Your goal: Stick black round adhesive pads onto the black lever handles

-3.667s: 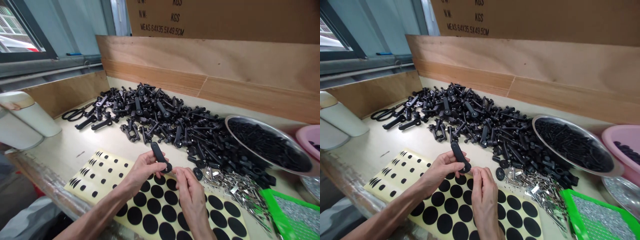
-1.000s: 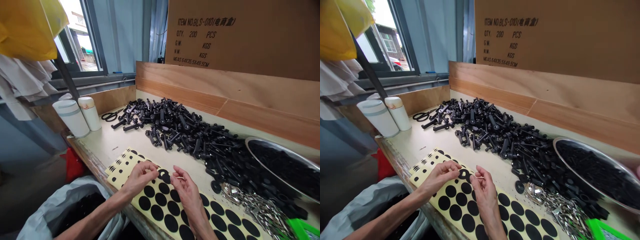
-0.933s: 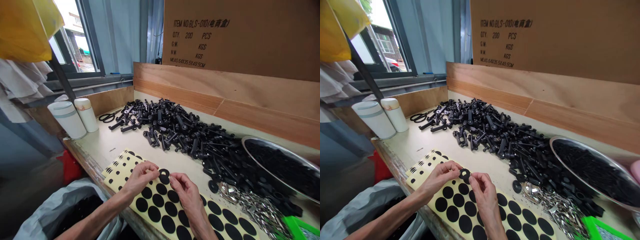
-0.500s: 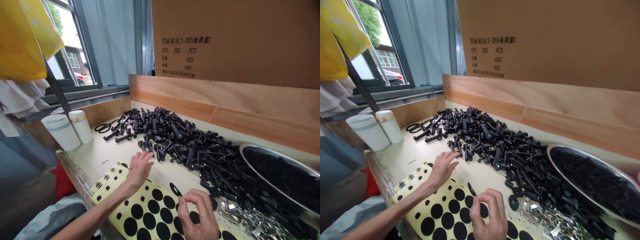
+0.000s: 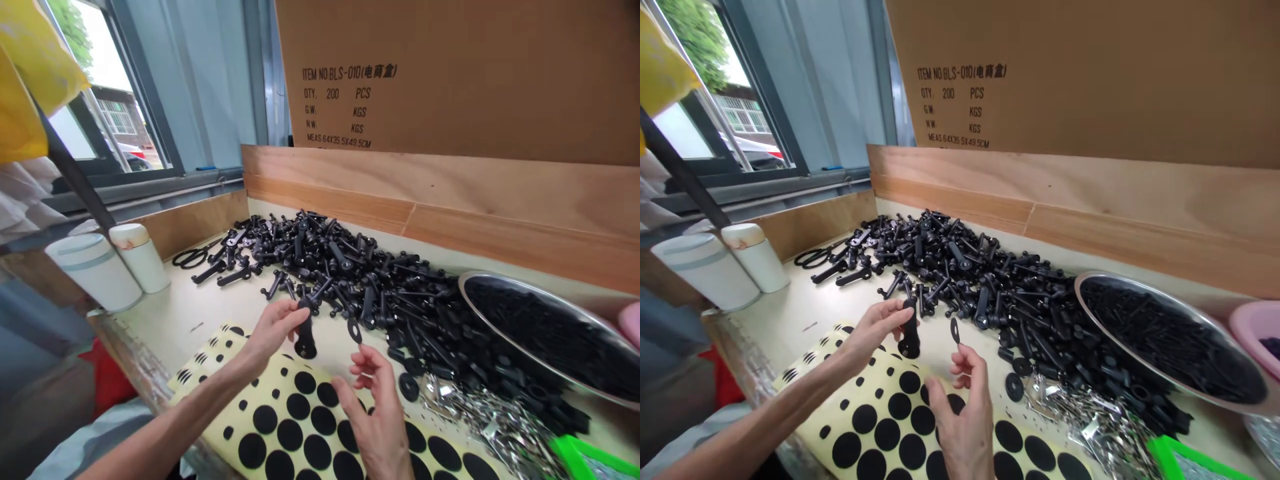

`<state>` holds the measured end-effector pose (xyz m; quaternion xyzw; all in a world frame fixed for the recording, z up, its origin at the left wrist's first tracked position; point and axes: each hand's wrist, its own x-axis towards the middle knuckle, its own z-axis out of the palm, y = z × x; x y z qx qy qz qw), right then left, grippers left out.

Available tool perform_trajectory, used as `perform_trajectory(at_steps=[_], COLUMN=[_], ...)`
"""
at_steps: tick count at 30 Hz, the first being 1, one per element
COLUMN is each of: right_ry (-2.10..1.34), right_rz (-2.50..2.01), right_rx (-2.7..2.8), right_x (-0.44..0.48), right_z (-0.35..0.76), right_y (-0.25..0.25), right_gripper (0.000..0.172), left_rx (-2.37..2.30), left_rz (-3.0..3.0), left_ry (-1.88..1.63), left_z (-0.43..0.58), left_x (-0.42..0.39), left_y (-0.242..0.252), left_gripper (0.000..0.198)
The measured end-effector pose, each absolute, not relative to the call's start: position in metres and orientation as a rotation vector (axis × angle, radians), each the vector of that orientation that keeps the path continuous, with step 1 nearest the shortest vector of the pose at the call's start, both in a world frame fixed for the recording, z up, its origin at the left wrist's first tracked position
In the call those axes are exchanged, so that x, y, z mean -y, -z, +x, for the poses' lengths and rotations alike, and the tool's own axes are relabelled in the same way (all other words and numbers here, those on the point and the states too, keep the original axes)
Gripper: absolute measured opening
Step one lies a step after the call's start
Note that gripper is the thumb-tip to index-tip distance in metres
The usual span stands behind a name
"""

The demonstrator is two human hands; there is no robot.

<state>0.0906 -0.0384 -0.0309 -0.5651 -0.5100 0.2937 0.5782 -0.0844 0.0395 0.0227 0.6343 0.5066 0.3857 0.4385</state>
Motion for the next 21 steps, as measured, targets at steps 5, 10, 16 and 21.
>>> perform_trajectory(at_steps=[5,10,16,21], right_ry=[-0.955,-1.026,-0.958,-1.052], right_rz=[-1.217,-1.175,-1.275,-1.358], right_rx=[1.069,0.957,0.811,0.759], right_x=[0.033,0.025,0.025,0.032], right_z=[0.091,0.098,0.105,0.105], right_y=[0.033,0.035,0.03,0.022], right_gripper=[0.051,0.059,0.046,0.032], left_rx=[-0.935,-0.764,-0.732,-0.802], left_rz=[0.99,1.01,0.824,0.8], left_ry=[-1.004,-0.871,-0.923,-0.973], left_z=[-0.04,-0.037,-0.041,-0.046], left_x=[-0.016,-0.016,-0.024,-0.028], left_y=[-0.018,-0.008,0.01,0.013], left_gripper=[0.029,0.026,0.028,0.031])
